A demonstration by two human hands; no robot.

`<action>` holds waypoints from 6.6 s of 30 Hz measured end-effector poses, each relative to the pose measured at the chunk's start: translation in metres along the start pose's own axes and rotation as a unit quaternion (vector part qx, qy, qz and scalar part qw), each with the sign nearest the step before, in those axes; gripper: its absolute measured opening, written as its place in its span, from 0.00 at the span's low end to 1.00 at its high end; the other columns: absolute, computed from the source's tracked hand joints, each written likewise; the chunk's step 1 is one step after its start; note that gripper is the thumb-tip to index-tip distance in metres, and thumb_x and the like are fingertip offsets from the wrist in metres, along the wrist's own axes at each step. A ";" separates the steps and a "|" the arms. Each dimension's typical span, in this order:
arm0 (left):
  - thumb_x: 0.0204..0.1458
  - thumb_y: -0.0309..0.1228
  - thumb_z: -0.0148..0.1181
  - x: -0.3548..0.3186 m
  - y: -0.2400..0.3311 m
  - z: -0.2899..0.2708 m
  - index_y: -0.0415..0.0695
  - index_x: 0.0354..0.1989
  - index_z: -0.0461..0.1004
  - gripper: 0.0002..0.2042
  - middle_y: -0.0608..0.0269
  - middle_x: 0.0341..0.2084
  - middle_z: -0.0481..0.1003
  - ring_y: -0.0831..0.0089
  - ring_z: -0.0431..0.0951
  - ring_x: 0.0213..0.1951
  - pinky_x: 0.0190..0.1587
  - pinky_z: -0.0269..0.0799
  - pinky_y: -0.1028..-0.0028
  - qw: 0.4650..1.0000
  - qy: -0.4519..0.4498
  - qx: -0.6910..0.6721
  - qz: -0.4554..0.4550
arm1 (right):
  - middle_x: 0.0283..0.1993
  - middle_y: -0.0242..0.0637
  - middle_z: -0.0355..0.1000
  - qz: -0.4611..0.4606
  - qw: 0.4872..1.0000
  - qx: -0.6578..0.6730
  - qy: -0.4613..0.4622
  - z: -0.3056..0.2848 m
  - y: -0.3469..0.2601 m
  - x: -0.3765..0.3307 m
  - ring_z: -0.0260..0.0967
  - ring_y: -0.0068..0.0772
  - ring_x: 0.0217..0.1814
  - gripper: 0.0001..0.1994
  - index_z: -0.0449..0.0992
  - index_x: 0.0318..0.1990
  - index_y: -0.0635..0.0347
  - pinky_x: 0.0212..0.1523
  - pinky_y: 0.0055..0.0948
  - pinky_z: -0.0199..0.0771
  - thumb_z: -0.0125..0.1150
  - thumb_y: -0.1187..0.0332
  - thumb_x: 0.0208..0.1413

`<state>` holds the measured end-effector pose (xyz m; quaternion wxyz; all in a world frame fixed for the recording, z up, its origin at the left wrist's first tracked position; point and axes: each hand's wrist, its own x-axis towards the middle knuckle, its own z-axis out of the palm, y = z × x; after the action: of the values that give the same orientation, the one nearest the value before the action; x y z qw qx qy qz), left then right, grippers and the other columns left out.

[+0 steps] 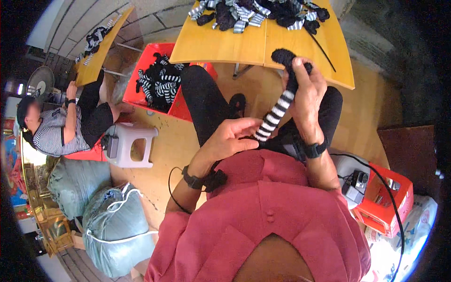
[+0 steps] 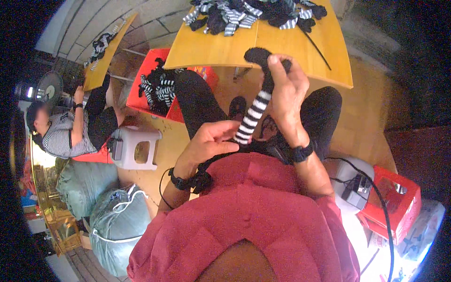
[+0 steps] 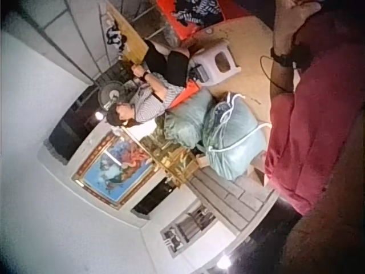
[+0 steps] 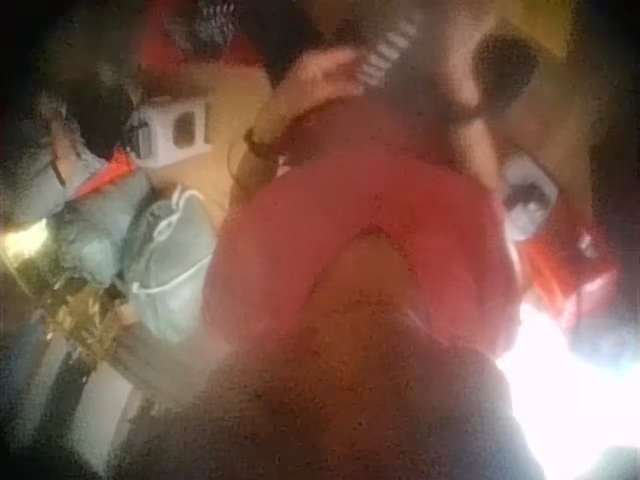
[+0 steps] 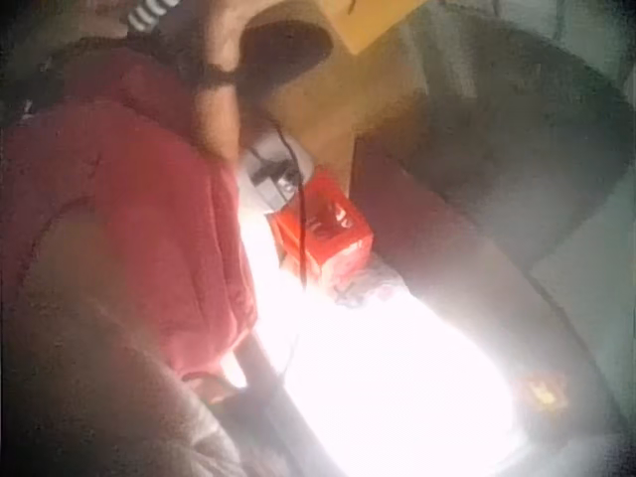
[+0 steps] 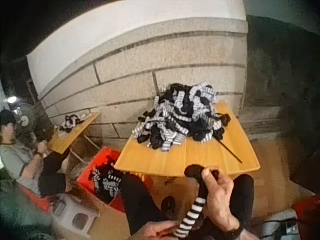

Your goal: Turning small striped fabric tubes right-side out using a thin metal rod.

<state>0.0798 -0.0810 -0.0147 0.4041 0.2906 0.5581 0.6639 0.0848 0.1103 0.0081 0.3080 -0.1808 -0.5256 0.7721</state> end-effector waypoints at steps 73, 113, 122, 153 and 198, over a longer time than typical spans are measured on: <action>0.41 0.18 0.62 0.043 0.040 0.038 0.34 0.33 0.72 0.10 0.63 0.22 0.71 0.80 0.68 0.19 0.22 0.62 0.81 0.954 0.228 -0.173 0.087 | 0.32 0.29 0.69 -0.099 0.975 -0.068 -0.187 -0.034 -0.025 -0.035 0.60 0.12 0.25 0.05 0.75 0.35 0.66 0.22 0.12 0.57 0.56 0.79 0.50; 0.37 0.15 0.63 0.045 0.036 0.036 0.36 0.39 0.67 0.18 0.64 0.25 0.72 0.82 0.69 0.22 0.22 0.64 0.83 0.967 0.228 -0.050 0.103 | 0.26 0.32 0.69 0.113 0.972 -0.009 -0.207 -0.056 -0.011 -0.043 0.62 0.18 0.22 0.07 0.71 0.36 0.67 0.24 0.18 0.63 0.50 0.73 0.53; 0.44 0.23 0.63 0.045 0.028 0.032 0.37 0.42 0.70 0.15 0.65 0.27 0.73 0.83 0.69 0.22 0.22 0.65 0.84 0.969 0.214 -0.065 0.100 | 0.34 0.36 0.69 -0.041 0.967 -0.072 -0.242 -0.032 -0.021 -0.051 0.68 0.21 0.32 0.10 0.72 0.41 0.69 0.31 0.20 0.69 0.55 0.71 0.54; 0.48 0.31 0.59 0.007 0.005 0.008 0.34 0.34 0.69 0.12 0.58 0.26 0.73 0.72 0.74 0.21 0.20 0.71 0.75 0.966 0.216 -0.138 0.020 | 0.18 0.31 0.66 0.247 0.919 -0.048 -0.304 0.008 0.010 -0.053 0.59 0.19 0.12 0.11 0.70 0.28 0.62 0.12 0.18 0.59 0.49 0.65 0.58; 0.45 0.26 0.60 0.087 0.015 -0.134 0.36 0.37 0.74 0.10 0.59 0.29 0.77 0.74 0.77 0.32 0.37 0.70 0.80 0.898 0.430 0.011 0.099 | 0.24 0.28 0.69 0.283 0.871 -0.173 -0.362 -0.022 0.039 0.011 0.60 0.12 0.20 0.09 0.72 0.40 0.65 0.20 0.14 0.62 0.52 0.69 0.56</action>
<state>-0.0798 -0.0749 -0.0335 0.0540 0.0354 0.6531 0.7545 0.0784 0.1228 -0.0358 -0.1715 -0.0801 -0.6514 0.7347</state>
